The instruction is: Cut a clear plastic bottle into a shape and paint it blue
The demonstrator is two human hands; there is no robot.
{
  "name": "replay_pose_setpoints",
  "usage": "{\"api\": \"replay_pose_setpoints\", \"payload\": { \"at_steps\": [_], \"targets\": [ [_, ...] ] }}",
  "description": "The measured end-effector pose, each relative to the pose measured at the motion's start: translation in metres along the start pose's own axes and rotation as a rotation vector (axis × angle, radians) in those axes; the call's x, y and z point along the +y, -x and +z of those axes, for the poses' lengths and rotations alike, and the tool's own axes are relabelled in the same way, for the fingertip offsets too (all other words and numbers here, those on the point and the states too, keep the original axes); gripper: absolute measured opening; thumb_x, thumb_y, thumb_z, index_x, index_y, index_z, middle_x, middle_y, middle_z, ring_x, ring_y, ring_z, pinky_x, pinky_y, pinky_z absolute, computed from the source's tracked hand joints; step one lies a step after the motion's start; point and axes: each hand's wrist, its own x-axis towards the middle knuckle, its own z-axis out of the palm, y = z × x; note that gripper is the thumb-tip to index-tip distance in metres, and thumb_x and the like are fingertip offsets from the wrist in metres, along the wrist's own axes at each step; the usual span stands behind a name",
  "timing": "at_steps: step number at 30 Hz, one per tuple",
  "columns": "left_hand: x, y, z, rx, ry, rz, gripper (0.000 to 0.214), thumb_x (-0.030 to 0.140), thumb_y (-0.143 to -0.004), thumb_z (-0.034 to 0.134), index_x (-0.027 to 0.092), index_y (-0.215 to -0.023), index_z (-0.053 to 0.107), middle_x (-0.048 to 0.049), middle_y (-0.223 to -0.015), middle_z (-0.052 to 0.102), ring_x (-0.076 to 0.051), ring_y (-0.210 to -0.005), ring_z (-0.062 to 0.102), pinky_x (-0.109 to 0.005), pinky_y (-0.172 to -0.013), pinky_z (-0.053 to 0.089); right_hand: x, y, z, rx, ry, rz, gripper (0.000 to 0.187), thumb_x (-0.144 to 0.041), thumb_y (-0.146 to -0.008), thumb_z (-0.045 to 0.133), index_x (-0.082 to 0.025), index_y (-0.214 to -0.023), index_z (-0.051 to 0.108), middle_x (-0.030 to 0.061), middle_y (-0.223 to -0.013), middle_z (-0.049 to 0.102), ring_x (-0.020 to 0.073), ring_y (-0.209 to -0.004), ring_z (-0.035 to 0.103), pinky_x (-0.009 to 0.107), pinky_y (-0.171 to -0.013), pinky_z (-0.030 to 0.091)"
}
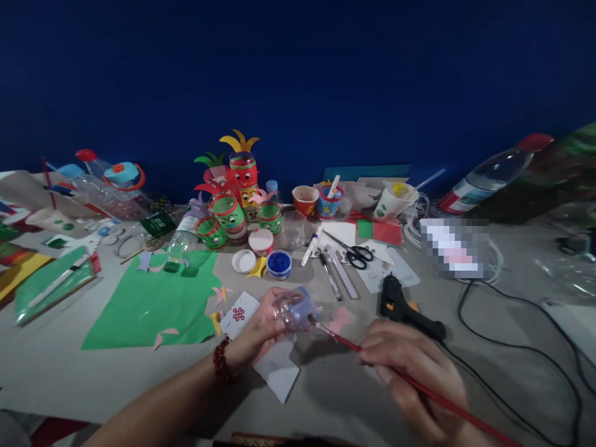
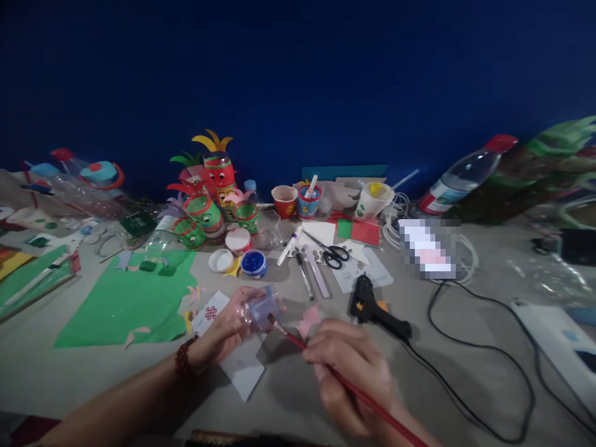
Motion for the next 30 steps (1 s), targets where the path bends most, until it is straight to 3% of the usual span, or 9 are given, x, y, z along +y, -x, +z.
{"api": "replay_pose_setpoints", "payload": {
  "at_steps": [17,26,30],
  "targets": [
    [-0.002,0.000,-0.001,0.005,-0.010,0.018,0.055,0.041,-0.073,0.081,0.023,-0.118,0.054,-0.0133,-0.138,0.052,-0.036,-0.124,0.056,-0.054,-0.101,0.045,-0.001,-0.002,0.000,-0.002,0.000,0.003,0.024,-0.004,-0.076,0.046,-0.020,-0.081,0.063,0.0015,-0.064,0.065,0.0165,-0.060,0.067,0.026,-0.053,0.054],
    [-0.002,0.000,-0.001,-0.018,-0.001,0.007,0.059,0.043,-0.072,0.082,0.024,-0.120,0.052,-0.0138,-0.139,0.049,-0.037,-0.125,0.055,-0.053,-0.102,0.045,-0.003,-0.010,-0.001,-0.032,-0.058,-0.006,0.032,-0.001,-0.075,0.047,-0.019,-0.095,0.066,0.0028,-0.068,0.070,0.0175,-0.064,0.069,0.027,-0.056,0.058],
    [-0.002,0.001,-0.003,-0.013,-0.002,0.009,0.057,0.042,-0.074,0.081,0.023,-0.120,0.052,-0.0141,-0.139,0.050,-0.037,-0.124,0.055,-0.055,-0.103,0.043,-0.002,-0.005,0.002,-0.008,0.026,0.057,0.025,-0.004,-0.079,0.048,-0.021,-0.084,0.067,0.0019,-0.066,0.069,0.0168,-0.063,0.068,0.026,-0.057,0.057]
  ]
}}
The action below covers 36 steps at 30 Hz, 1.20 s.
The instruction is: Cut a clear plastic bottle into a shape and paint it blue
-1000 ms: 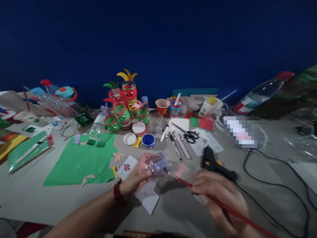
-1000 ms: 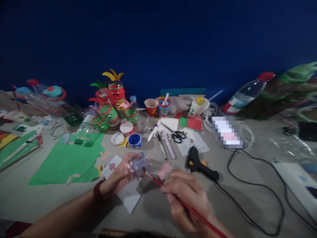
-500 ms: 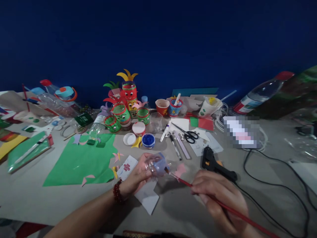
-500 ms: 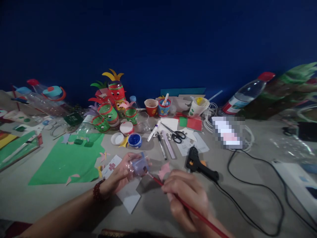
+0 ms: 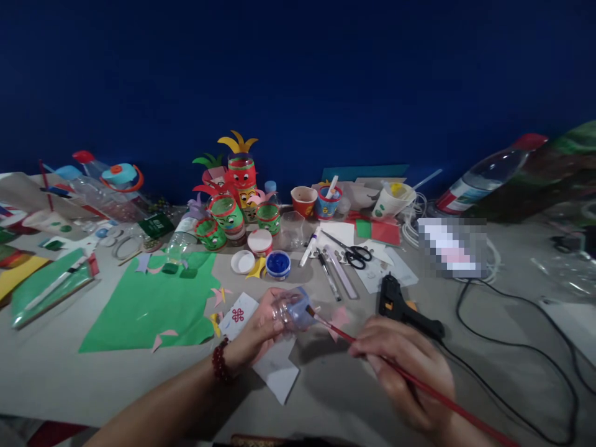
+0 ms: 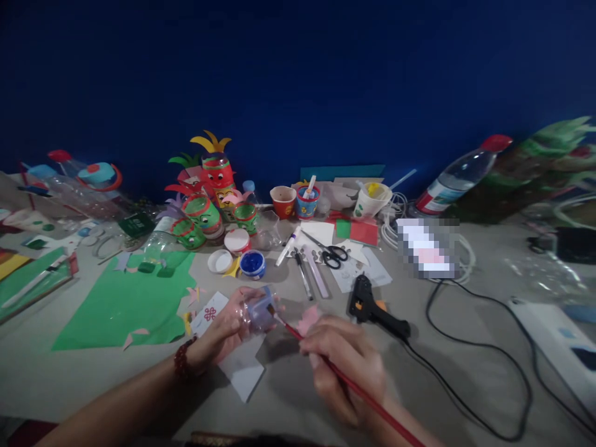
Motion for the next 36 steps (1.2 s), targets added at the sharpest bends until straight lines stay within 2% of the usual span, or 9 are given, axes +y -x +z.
{"api": "replay_pose_setpoints", "payload": {
  "at_steps": [5,10,14,18,23,27,31,36],
  "targets": [
    [0.0004,-0.0006,-0.0002,-0.011,-0.003,0.001,0.058,0.043,-0.073,0.081,0.023,-0.120,0.052,-0.0146,-0.141,0.049,-0.038,-0.126,0.054,-0.058,-0.103,0.042,-0.0023,-0.0018,-0.0019,-0.008,-0.056,-0.009,0.029,-0.003,-0.079,0.047,-0.021,-0.090,0.067,0.0014,-0.066,0.069,0.0174,-0.063,0.069,0.027,-0.057,0.057],
    [0.0004,-0.0012,0.0004,-0.013,0.006,0.004,0.056,0.041,-0.074,0.080,0.024,-0.119,0.052,-0.0133,-0.139,0.050,-0.036,-0.123,0.056,-0.058,-0.104,0.041,-0.0018,-0.0030,-0.0016,0.008,-0.020,-0.021,0.026,-0.004,-0.077,0.049,-0.021,-0.084,0.067,0.0008,-0.063,0.068,0.0172,-0.058,0.068,0.027,-0.055,0.057],
    [0.0004,-0.0015,0.0008,-0.015,0.000,0.008,0.057,0.043,-0.074,0.080,0.023,-0.120,0.052,-0.0142,-0.139,0.051,-0.037,-0.127,0.053,-0.058,-0.103,0.042,0.0003,-0.0017,-0.0009,0.012,-0.022,-0.028,0.029,-0.002,-0.077,0.049,-0.020,-0.090,0.068,0.0015,-0.068,0.071,0.0170,-0.064,0.070,0.027,-0.059,0.058],
    [0.0009,-0.0013,0.0013,-0.008,-0.017,0.010,0.058,0.042,-0.074,0.080,0.023,-0.120,0.052,-0.0143,-0.138,0.051,-0.037,-0.124,0.056,-0.057,-0.103,0.043,-0.0004,-0.0025,-0.0018,-0.003,-0.007,-0.022,0.026,-0.004,-0.077,0.048,-0.020,-0.083,0.067,0.0015,-0.066,0.069,0.0171,-0.062,0.069,0.026,-0.056,0.057],
    [0.0009,-0.0005,0.0009,-0.004,-0.020,-0.003,0.059,0.044,-0.073,0.080,0.023,-0.121,0.052,-0.0152,-0.141,0.049,-0.039,-0.128,0.052,-0.058,-0.103,0.042,-0.0002,-0.0006,-0.0002,-0.020,-0.058,-0.025,0.032,-0.003,-0.078,0.048,-0.020,-0.095,0.069,0.0026,-0.071,0.072,0.0181,-0.065,0.070,0.029,-0.058,0.059],
    [0.0012,-0.0006,0.0012,-0.002,-0.028,0.010,0.058,0.044,-0.074,0.080,0.024,-0.121,0.052,-0.0150,-0.141,0.049,-0.038,-0.126,0.054,-0.059,-0.104,0.042,0.0021,0.0038,0.0013,0.007,-0.015,-0.010,0.026,-0.005,-0.077,0.050,-0.020,-0.084,0.069,0.0029,-0.068,0.070,0.0187,-0.065,0.070,0.029,-0.058,0.058],
    [0.0023,-0.0012,0.0032,-0.011,-0.024,0.011,0.057,0.044,-0.074,0.080,0.023,-0.120,0.053,-0.0146,-0.139,0.051,-0.037,-0.125,0.055,-0.056,-0.102,0.043,0.0021,0.0016,0.0007,-0.017,-0.069,-0.015,0.031,-0.002,-0.077,0.048,-0.020,-0.092,0.069,0.0024,-0.069,0.072,0.0173,-0.063,0.070,0.027,-0.057,0.058],
    [0.0018,-0.0014,0.0034,0.011,-0.001,0.013,0.055,0.043,-0.076,0.078,0.023,-0.120,0.053,-0.0127,-0.131,0.057,-0.035,-0.119,0.059,-0.052,-0.100,0.046,0.0016,0.0018,-0.0004,0.012,-0.019,-0.023,0.025,-0.005,-0.076,0.050,-0.021,-0.083,0.068,0.0017,-0.066,0.070,0.0179,-0.063,0.070,0.028,-0.059,0.058]
  ]
}}
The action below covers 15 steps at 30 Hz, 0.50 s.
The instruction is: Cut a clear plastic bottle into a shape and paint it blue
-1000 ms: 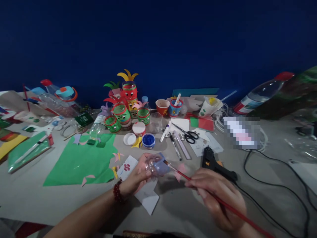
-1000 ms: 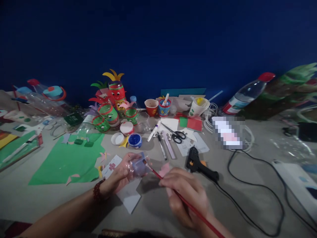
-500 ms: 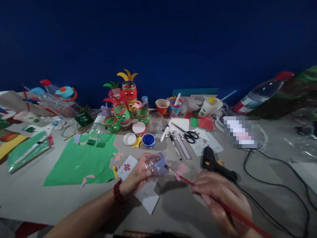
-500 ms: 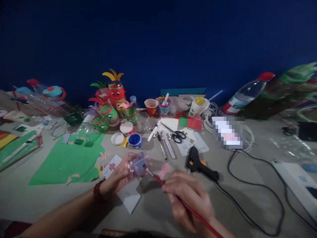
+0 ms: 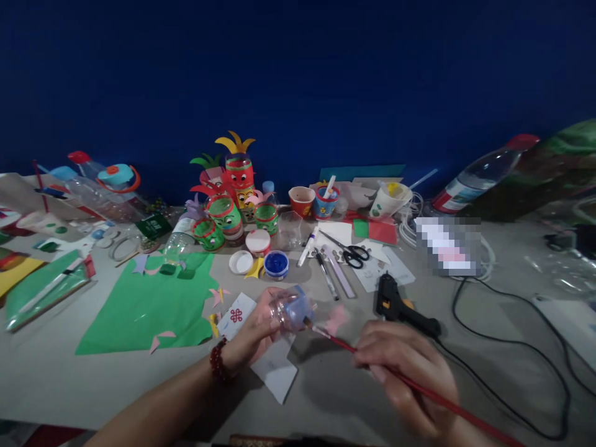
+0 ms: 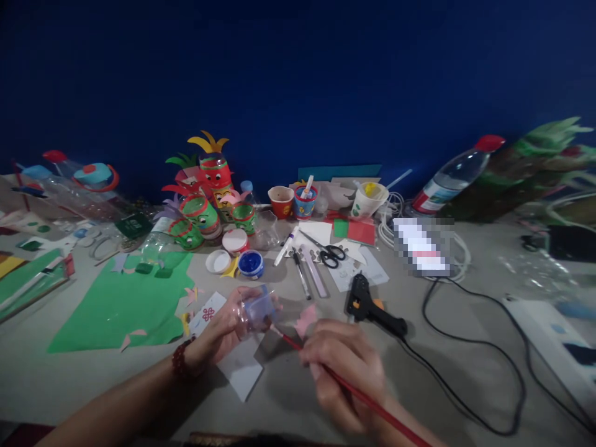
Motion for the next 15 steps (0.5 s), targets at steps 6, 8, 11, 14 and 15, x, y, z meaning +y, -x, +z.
{"api": "replay_pose_setpoints", "payload": {
  "at_steps": [6,8,11,14,15],
  "targets": [
    [-0.0019,0.0000,-0.0029,-0.011,0.030,0.002,0.053,0.043,-0.077,0.078,0.024,-0.120,0.053,-0.0112,-0.129,0.059,-0.034,-0.122,0.057,-0.052,-0.101,0.045,0.0010,0.0035,0.0008,-0.019,-0.020,-0.005,0.027,-0.005,-0.078,0.048,-0.021,-0.086,0.068,0.0024,-0.068,0.070,0.0178,-0.064,0.070,0.027,-0.058,0.058],
    [-0.0020,0.0000,-0.0030,-0.003,0.047,0.012,0.052,0.042,-0.077,0.078,0.024,-0.118,0.053,-0.0111,-0.131,0.058,-0.034,-0.122,0.057,-0.053,-0.103,0.044,0.0004,0.0028,0.0002,-0.006,-0.018,-0.020,0.027,-0.004,-0.076,0.048,-0.021,-0.085,0.067,0.0015,-0.065,0.069,0.0170,-0.063,0.069,0.027,-0.058,0.058],
    [-0.0021,-0.0002,-0.0028,-0.006,0.068,0.006,0.051,0.042,-0.077,0.078,0.024,-0.118,0.053,-0.0110,-0.132,0.059,-0.033,-0.121,0.059,-0.053,-0.103,0.045,-0.0015,0.0003,-0.0024,-0.017,-0.004,-0.014,0.030,-0.003,-0.076,0.047,-0.021,-0.087,0.067,0.0006,-0.066,0.069,0.0162,-0.061,0.068,0.027,-0.058,0.058],
    [-0.0021,-0.0002,-0.0026,0.009,0.077,0.002,0.050,0.041,-0.077,0.078,0.025,-0.117,0.054,-0.0092,-0.129,0.061,-0.032,-0.117,0.062,-0.051,-0.102,0.046,-0.0022,0.0002,-0.0037,-0.004,0.042,-0.017,0.026,-0.005,-0.076,0.048,-0.022,-0.082,0.067,0.0003,-0.065,0.069,0.0166,-0.061,0.068,0.026,-0.058,0.057],
    [-0.0020,-0.0002,-0.0025,0.015,0.080,0.006,0.049,0.041,-0.076,0.078,0.025,-0.116,0.054,-0.0087,-0.128,0.061,-0.031,-0.117,0.062,-0.051,-0.102,0.046,-0.0019,0.0011,-0.0035,-0.002,0.045,-0.017,0.026,-0.005,-0.076,0.048,-0.023,-0.082,0.066,0.0002,-0.065,0.069,0.0168,-0.061,0.069,0.026,-0.058,0.057]
  ]
}}
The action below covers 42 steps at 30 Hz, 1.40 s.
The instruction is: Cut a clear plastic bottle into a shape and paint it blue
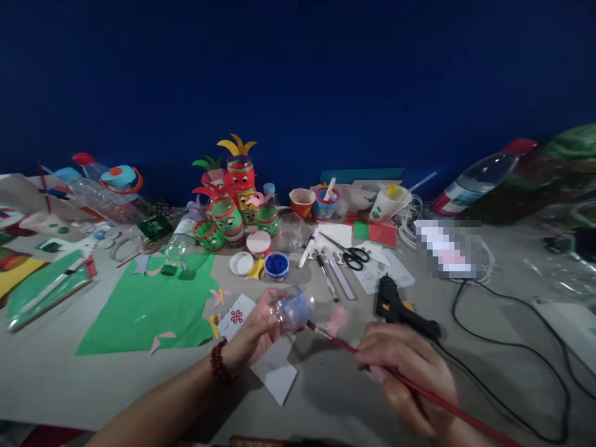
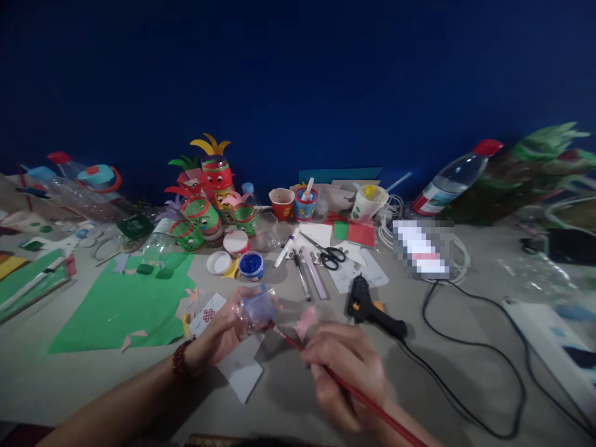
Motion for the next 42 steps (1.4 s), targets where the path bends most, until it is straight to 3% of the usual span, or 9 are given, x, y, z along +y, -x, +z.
{"api": "replay_pose_setpoints", "payload": {
  "at_steps": [4,16,24,30,35,38,42],
  "targets": [
    [0.001,0.000,0.002,-0.025,-0.001,-0.004,0.048,0.041,-0.079,0.076,0.023,-0.117,0.054,-0.0110,-0.128,0.062,-0.033,-0.119,0.061,-0.051,-0.103,0.046,0.002,0.005,0.002,-0.018,-0.031,0.017,0.032,-0.003,-0.077,0.047,-0.023,-0.091,0.067,0.0008,-0.069,0.071,0.0164,-0.065,0.070,0.026,-0.060,0.057],
    [0.002,0.001,0.001,-0.014,0.027,-0.017,0.048,0.042,-0.078,0.077,0.025,-0.117,0.055,-0.0081,-0.124,0.063,-0.030,-0.115,0.063,-0.049,-0.102,0.046,0.000,0.000,0.001,-0.013,-0.056,0.020,0.029,-0.003,-0.075,0.048,-0.022,-0.086,0.067,0.0004,-0.065,0.069,0.0154,-0.063,0.068,0.026,-0.060,0.057],
    [0.002,0.001,0.001,-0.034,-0.010,-0.005,0.051,0.042,-0.076,0.079,0.025,-0.117,0.055,-0.0102,-0.130,0.060,-0.033,-0.122,0.058,-0.052,-0.104,0.044,0.008,0.005,0.010,-0.053,-0.168,0.052,0.036,-0.002,-0.079,0.049,-0.023,-0.102,0.065,0.0034,-0.079,0.074,0.0185,-0.073,0.071,0.032,-0.067,0.059],
    [0.004,0.002,0.003,-0.008,-0.011,0.000,0.052,0.040,-0.074,0.080,0.024,-0.117,0.055,-0.0105,-0.129,0.059,-0.034,-0.122,0.058,-0.051,-0.101,0.046,0.005,0.009,0.007,-0.023,-0.078,0.034,0.027,-0.005,-0.077,0.051,-0.023,-0.088,0.068,0.0018,-0.070,0.072,0.0176,-0.069,0.070,0.028,-0.065,0.058],
    [0.003,0.002,0.004,-0.023,0.002,0.006,0.053,0.039,-0.076,0.079,0.024,-0.120,0.055,-0.0108,-0.127,0.061,-0.033,-0.119,0.060,-0.049,-0.099,0.048,0.003,0.003,0.006,-0.044,-0.142,0.034,0.032,-0.004,-0.079,0.047,-0.023,-0.096,0.066,0.0024,-0.074,0.073,0.0173,-0.069,0.069,0.029,-0.064,0.058],
    [0.002,0.001,0.005,-0.010,0.019,0.029,0.050,0.039,-0.075,0.079,0.023,-0.117,0.057,-0.0098,-0.122,0.063,-0.031,-0.115,0.062,-0.047,-0.096,0.048,0.005,0.005,0.005,-0.066,-0.114,0.018,0.027,-0.005,-0.079,0.049,-0.022,-0.090,0.066,0.0027,-0.072,0.071,0.0183,-0.071,0.070,0.028,-0.065,0.058],
    [0.004,0.002,0.008,-0.020,0.016,0.022,0.047,0.040,-0.078,0.077,0.024,-0.118,0.058,-0.0091,-0.119,0.065,-0.030,-0.114,0.062,-0.046,-0.100,0.046,0.013,0.017,0.004,0.010,-0.224,0.043,0.022,-0.011,-0.086,0.049,-0.023,-0.092,0.066,0.0027,-0.070,0.070,0.0179,-0.067,0.068,0.028,-0.063,0.057]
  ]
}}
